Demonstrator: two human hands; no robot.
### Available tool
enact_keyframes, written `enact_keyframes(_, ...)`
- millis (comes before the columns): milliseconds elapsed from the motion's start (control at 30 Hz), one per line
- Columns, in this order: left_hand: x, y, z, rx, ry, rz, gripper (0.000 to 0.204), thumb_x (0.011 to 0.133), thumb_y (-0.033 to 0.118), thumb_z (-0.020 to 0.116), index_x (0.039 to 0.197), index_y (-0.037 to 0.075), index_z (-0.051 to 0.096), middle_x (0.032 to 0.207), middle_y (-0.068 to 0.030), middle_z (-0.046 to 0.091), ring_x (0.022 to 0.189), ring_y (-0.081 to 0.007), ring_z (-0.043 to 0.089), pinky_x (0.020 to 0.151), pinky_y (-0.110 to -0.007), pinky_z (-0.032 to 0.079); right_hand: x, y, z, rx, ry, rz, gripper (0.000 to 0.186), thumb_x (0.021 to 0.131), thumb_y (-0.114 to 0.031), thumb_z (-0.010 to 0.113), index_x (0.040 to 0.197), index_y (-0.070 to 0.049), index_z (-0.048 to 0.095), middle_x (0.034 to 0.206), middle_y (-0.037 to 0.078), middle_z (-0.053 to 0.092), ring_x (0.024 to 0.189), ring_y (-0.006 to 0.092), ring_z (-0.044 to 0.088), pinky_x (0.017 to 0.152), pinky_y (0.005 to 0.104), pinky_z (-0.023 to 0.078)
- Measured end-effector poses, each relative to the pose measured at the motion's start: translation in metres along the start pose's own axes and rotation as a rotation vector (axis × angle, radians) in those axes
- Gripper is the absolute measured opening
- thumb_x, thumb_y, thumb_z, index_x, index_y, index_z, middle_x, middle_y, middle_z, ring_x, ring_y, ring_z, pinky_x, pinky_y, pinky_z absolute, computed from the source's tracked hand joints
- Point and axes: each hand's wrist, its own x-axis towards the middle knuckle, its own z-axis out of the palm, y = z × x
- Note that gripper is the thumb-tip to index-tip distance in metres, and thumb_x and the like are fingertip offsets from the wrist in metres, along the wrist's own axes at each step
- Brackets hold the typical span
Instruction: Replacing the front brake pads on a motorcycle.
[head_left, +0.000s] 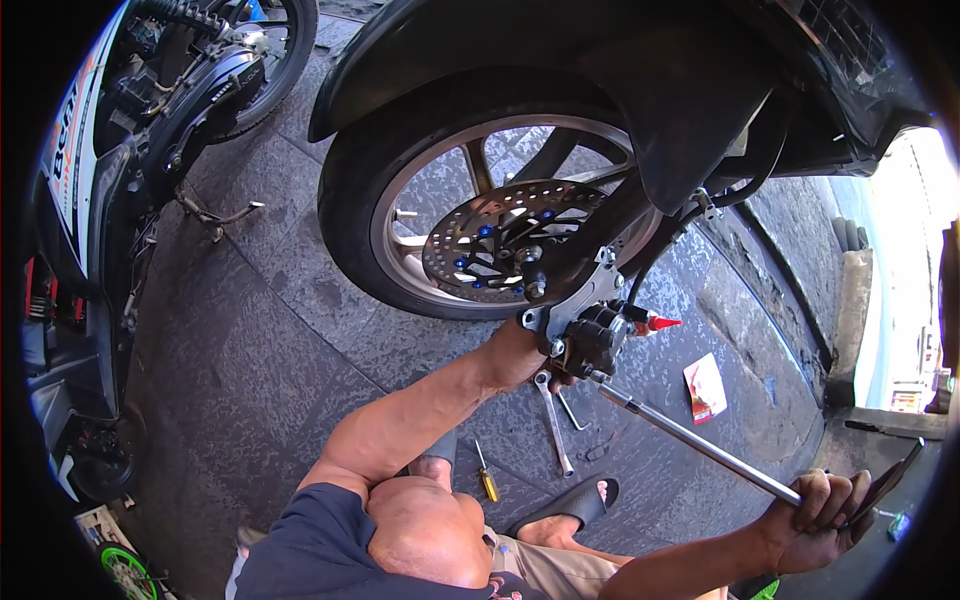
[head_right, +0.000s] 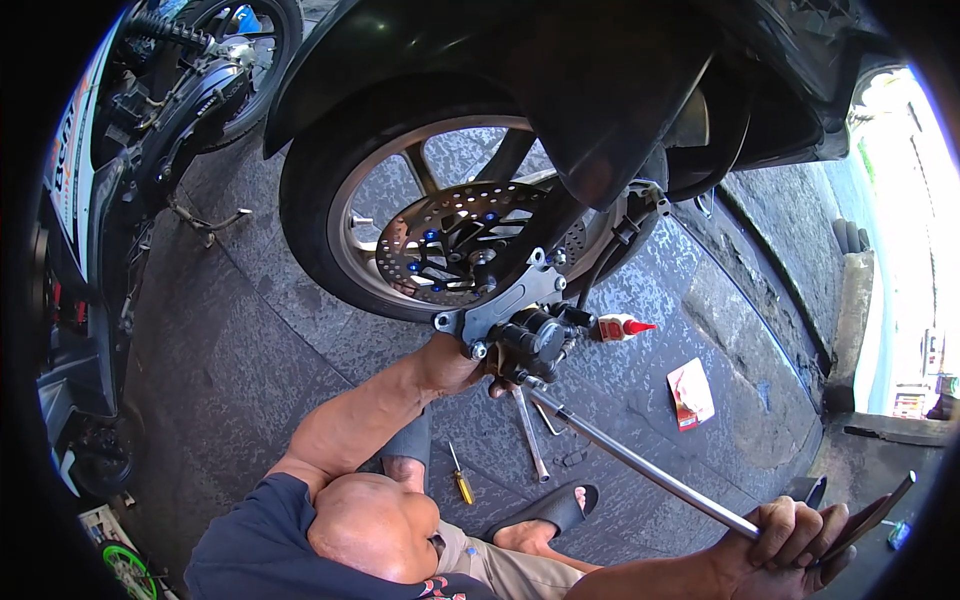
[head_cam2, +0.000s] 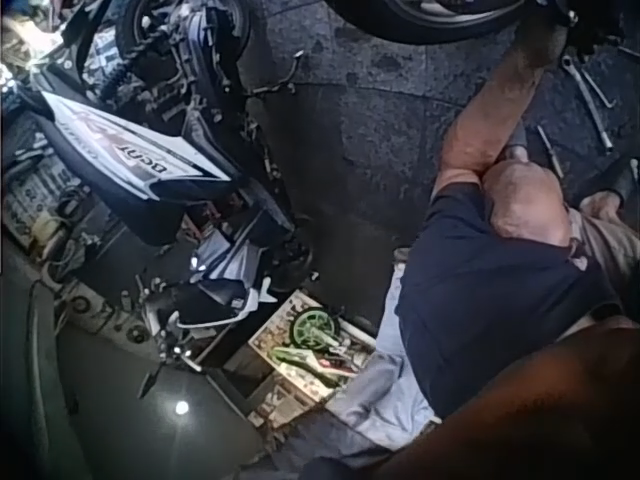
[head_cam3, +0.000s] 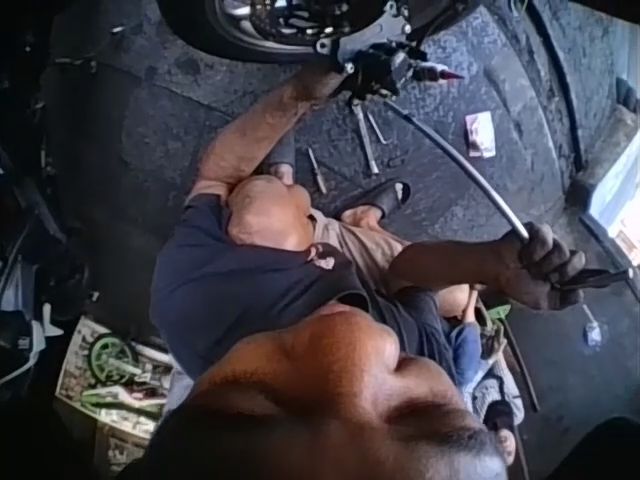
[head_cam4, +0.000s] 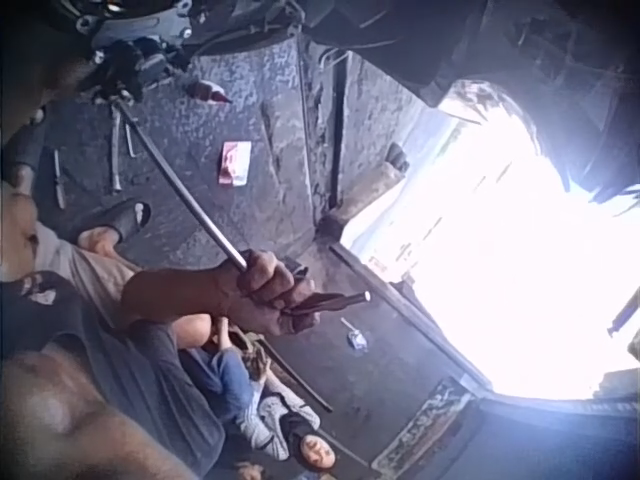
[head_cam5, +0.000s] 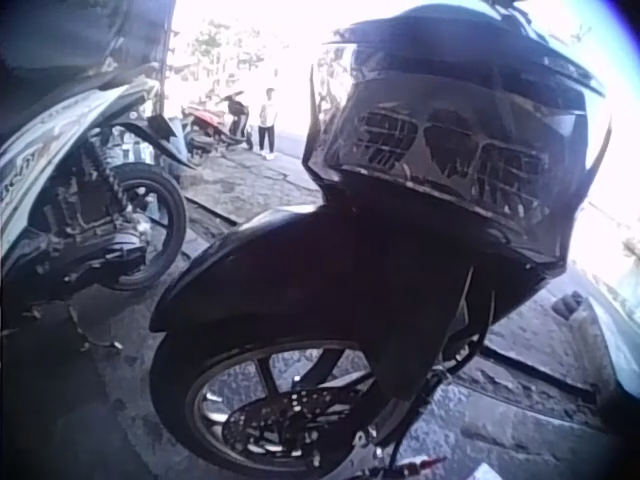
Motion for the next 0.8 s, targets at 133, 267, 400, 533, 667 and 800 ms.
enact_keyframes(133, 0.002, 0.009, 0.003, 0.019, -0.072, 0.009, 0.038, 0.105, 0.038, 0.048, 0.128, 0.008, 0.054, 0.092, -0.0065, 0.069, 0.069, -0.0111, 0.069, 0.053, -0.024, 0.057, 0.003, -0.008, -0.009, 0.010, -0.004, -0.031, 0.051, 0.100, -0.012, 0.048, 0.146, 0.008, 0.036, 0.069, 0.001, 0.035, 0.042, 0.0040, 0.027, 0.031, 0.0193, 0.025)
enact_keyframes(267, 0.002, 0.021, 0.015, -0.189, 0.046, -0.048, 0.048, 0.102, 0.035, 0.054, 0.142, 0.011, 0.045, 0.108, -0.0089, 0.069, 0.086, -0.0156, 0.072, 0.069, -0.030, 0.063, 0.008, -0.010, -0.017, -0.041, -0.044, -0.016, 0.050, 0.101, -0.013, 0.047, 0.146, 0.007, 0.036, 0.071, 0.001, 0.036, 0.043, 0.0050, 0.027, 0.032, 0.0202, 0.025)
enact_keyframes(400, 0.006, 0.029, 0.028, -0.002, 0.100, -0.133, 0.039, 0.103, 0.018, 0.055, 0.138, 0.011, 0.041, 0.109, -0.0091, 0.067, 0.092, -0.0147, 0.071, 0.079, -0.029, 0.062, 0.008, -0.002, -0.016, -0.220, 0.120, -0.005, 0.054, 0.104, -0.021, 0.046, 0.149, 0.004, 0.031, 0.074, 0.002, 0.041, 0.043, 0.0046, 0.028, 0.034, 0.0193, 0.027)
enact_keyframes(533, 0.008, 0.027, 0.038, -0.026, 0.089, -0.044, 0.037, 0.097, 0.017, 0.066, 0.123, 0.003, 0.043, 0.105, -0.0132, 0.064, 0.086, -0.0144, 0.069, 0.077, -0.029, 0.060, -0.007, 0.027, -0.012, -0.514, 0.209, -0.003, 0.050, 0.106, -0.025, 0.045, 0.147, 0.002, 0.035, 0.076, 0.005, 0.044, 0.044, 0.0052, 0.029, 0.033, 0.0192, 0.027)
enact_keyframes(667, 0.008, 0.028, 0.041, -0.119, 0.100, -0.107, 0.036, 0.097, 0.019, 0.067, 0.120, 0.004, 0.045, 0.097, -0.0111, 0.067, 0.081, -0.0138, 0.070, 0.071, -0.028, 0.060, -0.028, 0.068, -0.010, -0.824, 0.337, 0.297, 0.038, 0.104, -0.021, 0.049, 0.131, 0.005, 0.051, 0.086, 0.010, 0.060, 0.047, 0.0035, 0.040, 0.032, 0.0177, 0.025)
enact_keyframes(800, 0.006, 0.033, 0.042, -0.071, 0.147, -0.177, 0.035, 0.101, 0.025, 0.060, 0.128, 0.007, 0.046, 0.105, -0.0096, 0.066, 0.089, -0.0150, 0.071, 0.071, -0.029, 0.062, -0.041, 0.095, -0.003, -1.140, -0.026, 0.568, 0.031, 0.095, -0.015, 0.060, 0.121, 0.002, 0.062, 0.094, 0.011, 0.068, 0.057, 0.0045, 0.051, 0.047, 0.0194, 0.038)
